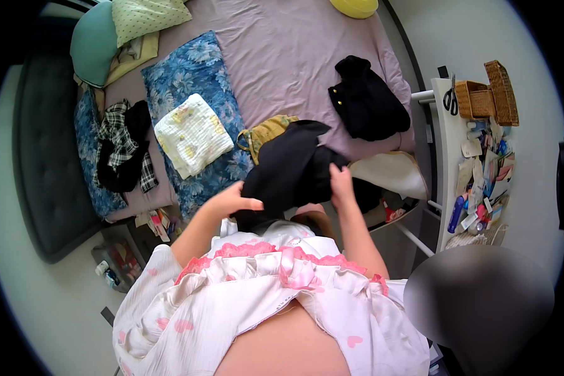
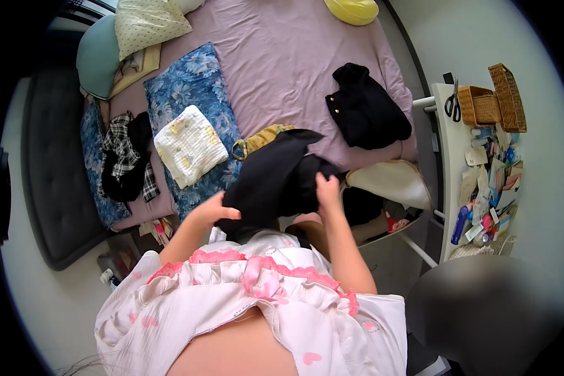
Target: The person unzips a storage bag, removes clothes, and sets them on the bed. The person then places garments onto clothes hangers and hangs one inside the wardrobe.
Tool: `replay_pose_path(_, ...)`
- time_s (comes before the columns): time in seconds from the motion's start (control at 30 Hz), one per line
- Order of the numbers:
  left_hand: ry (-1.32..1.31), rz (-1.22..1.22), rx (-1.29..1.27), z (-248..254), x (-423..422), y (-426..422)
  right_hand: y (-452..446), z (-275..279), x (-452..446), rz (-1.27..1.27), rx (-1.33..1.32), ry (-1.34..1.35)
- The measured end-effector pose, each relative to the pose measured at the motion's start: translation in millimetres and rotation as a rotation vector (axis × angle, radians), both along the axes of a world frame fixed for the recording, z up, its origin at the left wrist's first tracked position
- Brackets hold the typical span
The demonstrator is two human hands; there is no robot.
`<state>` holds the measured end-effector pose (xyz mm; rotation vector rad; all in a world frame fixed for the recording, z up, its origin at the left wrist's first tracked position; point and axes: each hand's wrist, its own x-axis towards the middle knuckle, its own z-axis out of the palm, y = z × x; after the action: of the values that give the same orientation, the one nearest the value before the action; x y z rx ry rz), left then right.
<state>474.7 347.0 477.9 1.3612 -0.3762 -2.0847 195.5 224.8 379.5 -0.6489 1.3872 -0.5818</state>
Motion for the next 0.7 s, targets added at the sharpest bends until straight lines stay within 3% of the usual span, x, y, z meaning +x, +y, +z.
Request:
replay_pose_path(0.1,-0.375,0.113,-0.034,27.5,48.9,8.2,-25.1,54.5,-12.1,0.006,-0.414,0.046)
replay_pose_path(0.13,-0.404,0.159,-0.078,18.2,73.1,21.5,-31.4,70.4,-13.9,0.059,-0.573,0.114)
replay_pose_path(0.2,-0.469,0.182,-0.12,55.7,102.2,28.5,-40.6,100.3,-12.5,0.148,-0.78,0.205)
replay_pose_path(0.33,-0.721,0.083,-0.084,52.4,157.7,71.6,-35.9,102.0,13.1,0.23,-0.846,0.465)
replay_pose_path(0.4,-0.956,0.058,-0.052,19.8,168.3,98.4,-28.8,65.5,27.1,0.321,-0.866,0.515)
replay_pose_path(0.43,-1.22,-0.066,-0.016,8.5,167.5,109.3,-22.3,48.3,36.0,0.367,-0.875,0.52)
replay_pose_path(0.5,-1.373,-0.291,0.066,-24.7,168.5,129.8,-10.3,18.9,52.2,0.45,-0.779,0.487)
replay_pose_path(0.63,-1.225,-0.642,0.255,-70.8,163.0,118.8,9.5,-16.6,72.0,0.605,-0.715,0.453)
replay_pose_path(0.7,-1.256,-0.557,0.069,-84.3,154.6,89.6,16.1,-7.3,79.5,0.644,-0.719,0.4)
